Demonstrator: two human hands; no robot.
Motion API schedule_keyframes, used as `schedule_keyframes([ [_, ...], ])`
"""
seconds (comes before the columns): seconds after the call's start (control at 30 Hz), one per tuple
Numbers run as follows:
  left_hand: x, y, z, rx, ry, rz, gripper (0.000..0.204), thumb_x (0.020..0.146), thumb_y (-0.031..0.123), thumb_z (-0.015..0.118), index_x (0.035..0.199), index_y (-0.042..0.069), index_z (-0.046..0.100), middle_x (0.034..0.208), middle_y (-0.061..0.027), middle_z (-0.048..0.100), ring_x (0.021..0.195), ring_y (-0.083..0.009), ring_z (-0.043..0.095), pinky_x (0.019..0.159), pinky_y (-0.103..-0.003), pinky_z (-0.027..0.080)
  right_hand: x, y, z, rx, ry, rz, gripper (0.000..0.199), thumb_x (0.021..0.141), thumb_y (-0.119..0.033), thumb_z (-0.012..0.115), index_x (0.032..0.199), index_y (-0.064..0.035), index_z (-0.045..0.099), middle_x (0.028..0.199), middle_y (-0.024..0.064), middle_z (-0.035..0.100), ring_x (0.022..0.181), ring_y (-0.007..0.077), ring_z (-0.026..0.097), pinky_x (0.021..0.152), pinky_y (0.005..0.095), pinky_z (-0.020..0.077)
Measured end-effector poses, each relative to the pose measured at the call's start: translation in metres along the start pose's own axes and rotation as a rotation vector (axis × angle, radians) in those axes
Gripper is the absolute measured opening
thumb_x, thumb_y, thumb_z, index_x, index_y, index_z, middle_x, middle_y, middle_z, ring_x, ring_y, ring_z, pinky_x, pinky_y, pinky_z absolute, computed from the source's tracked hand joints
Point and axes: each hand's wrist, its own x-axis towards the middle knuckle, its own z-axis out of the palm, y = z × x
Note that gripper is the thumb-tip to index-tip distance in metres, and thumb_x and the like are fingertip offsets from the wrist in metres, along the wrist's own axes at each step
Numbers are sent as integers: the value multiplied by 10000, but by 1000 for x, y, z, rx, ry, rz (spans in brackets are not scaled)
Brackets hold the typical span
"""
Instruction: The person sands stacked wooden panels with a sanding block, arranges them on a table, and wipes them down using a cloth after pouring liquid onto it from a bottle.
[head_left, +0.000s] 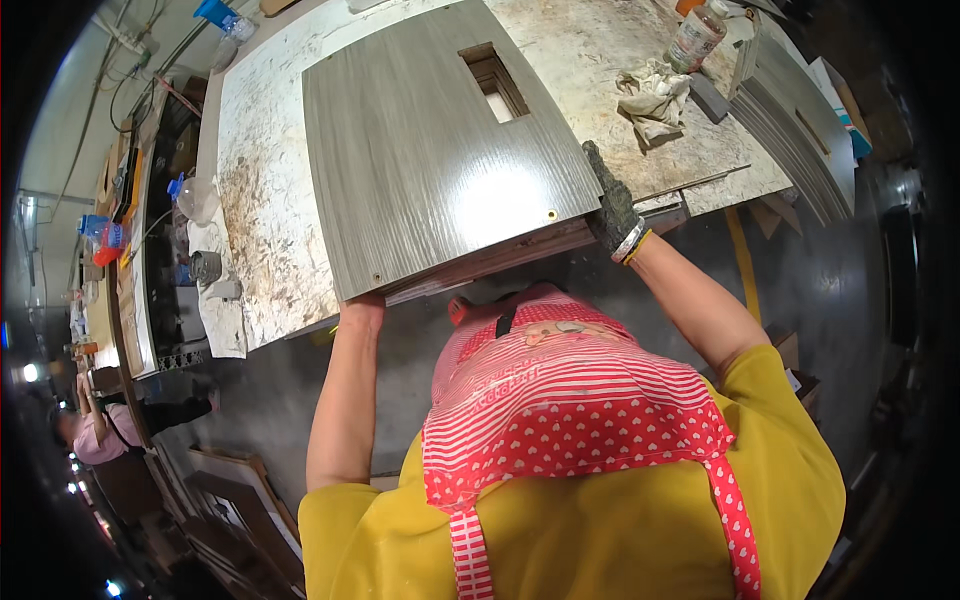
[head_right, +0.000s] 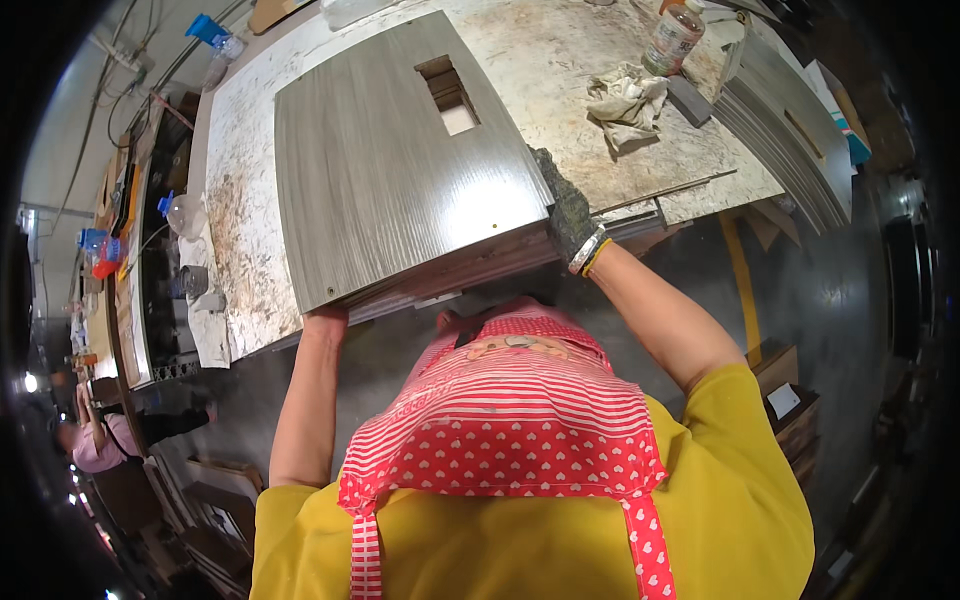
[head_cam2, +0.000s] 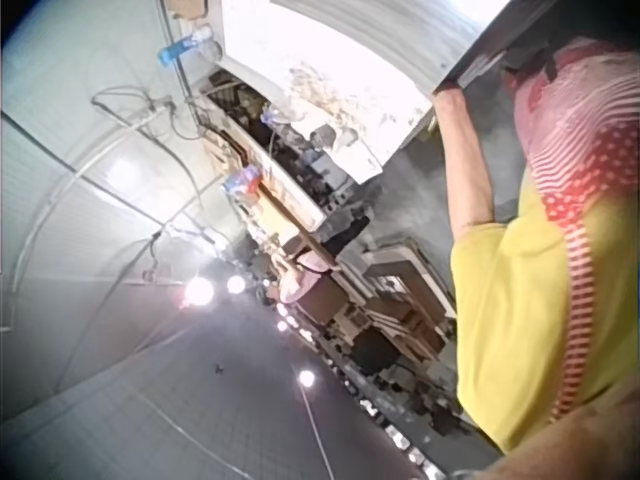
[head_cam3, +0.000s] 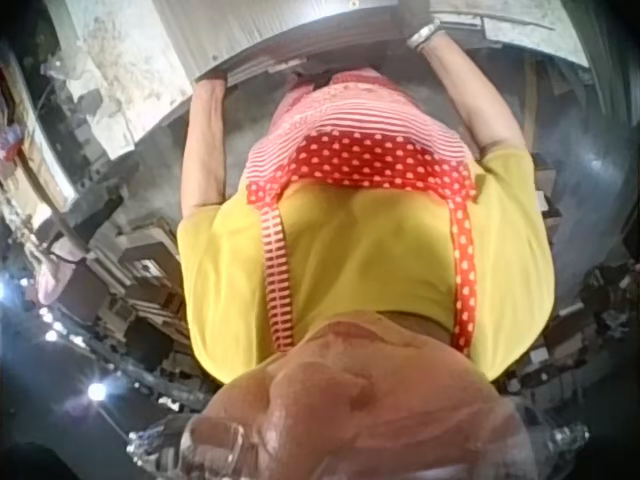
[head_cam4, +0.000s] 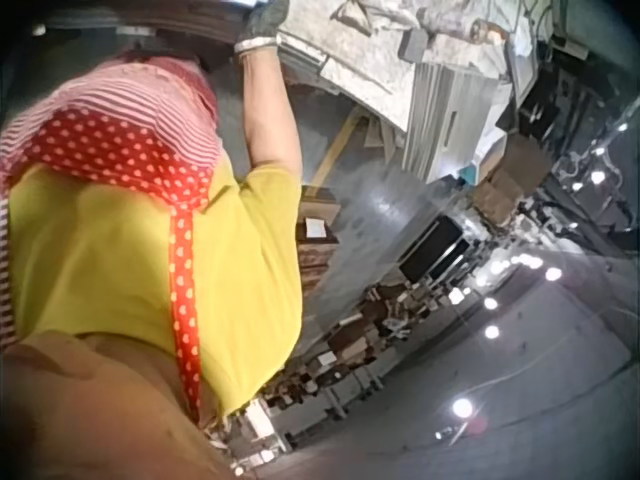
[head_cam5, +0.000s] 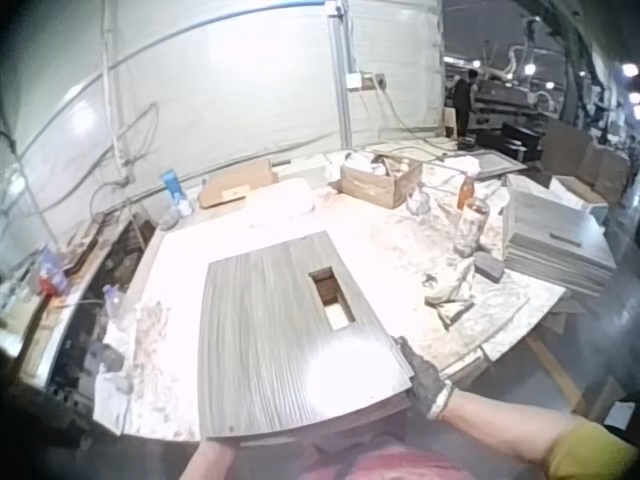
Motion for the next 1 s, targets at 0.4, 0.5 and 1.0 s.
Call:
schedule_keyframes([
  [0.4, -60, 30, -32, 721, -183, 504, 478, 932, 57, 510, 1395, 26, 397, 1424, -113, 419, 1319, -199, 374, 1074, -314, 286, -34, -41, -5, -821, -139, -536, 516, 888, -116, 610, 1360, -23, 423, 1342, 118, 476, 1224, 225, 464, 1037, 332, 377],
  [0.5, -62, 30, -10, 715, -159, 507, 425, 933, 47, 491, 1355, 7, 452, 1356, -134, 487, 1252, -204, 457, 1035, -307, 345, -29, -46, 11, -439, -1, -216, 485, 900, -136, 600, 1345, -22, 444, 1309, 113, 496, 1178, 197, 488, 1008, 312, 401],
  [1.0, -53, 22, -15, 697, -117, 428, 587, 894, 103, 589, 1424, 35, 346, 1353, -110, 454, 1098, -140, 505, 905, -257, 423, -18, -43, -8, -589, -146, -270, 558, 821, -159, 704, 1314, -35, 474, 1154, 76, 573, 1030, 172, 542, 909, 311, 451],
])
